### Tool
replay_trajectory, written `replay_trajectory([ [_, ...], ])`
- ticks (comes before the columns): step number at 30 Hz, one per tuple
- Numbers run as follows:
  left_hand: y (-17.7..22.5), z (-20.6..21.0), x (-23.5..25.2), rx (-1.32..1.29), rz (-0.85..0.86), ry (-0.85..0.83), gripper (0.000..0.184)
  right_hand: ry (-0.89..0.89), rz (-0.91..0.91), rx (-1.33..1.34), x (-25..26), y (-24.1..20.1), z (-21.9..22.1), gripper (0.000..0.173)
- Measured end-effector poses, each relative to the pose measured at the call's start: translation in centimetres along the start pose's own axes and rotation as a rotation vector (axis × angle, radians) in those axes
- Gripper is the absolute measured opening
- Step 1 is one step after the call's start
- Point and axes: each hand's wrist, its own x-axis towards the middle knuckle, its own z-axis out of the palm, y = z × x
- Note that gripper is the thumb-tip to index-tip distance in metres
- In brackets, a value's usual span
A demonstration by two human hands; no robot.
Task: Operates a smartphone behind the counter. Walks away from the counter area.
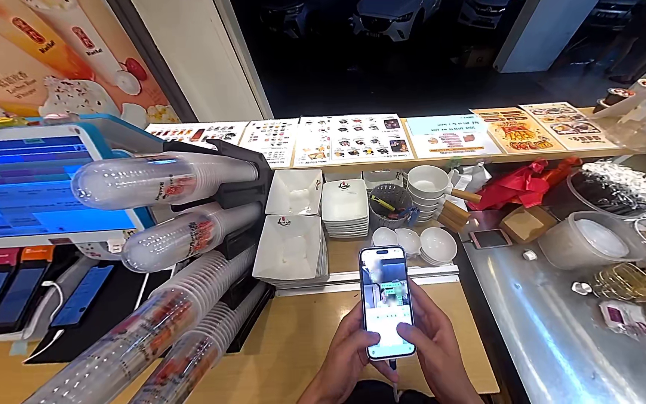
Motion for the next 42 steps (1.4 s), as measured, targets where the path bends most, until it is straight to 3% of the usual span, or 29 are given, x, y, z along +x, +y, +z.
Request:
replay_trajectory([
  [6,0.0,-0.2,0.0,0.007,0.015,-0.061,0.048,-0.004,-0.028,0.001,-0.1,0.0,-0.1,0.074],
  [11,0.1,-0.1,0.1,0.044,0.035,-0.098,0.053,0.122,-0.038,-0.158,-0.1,-0.7,1.4,0.079],
  [21,0.2,0.1,0.0,0.047,0.026,-0.06,0.051,-0.098,-0.029,0.066,-0.1,-0.2,-1.1,0.08],
  [42,0.0,0.2,0.2,0.076,0.008,-0.049,0.051,-0.097,0.0,0.131,-0.3,-0.1,-1.8,0.083],
])
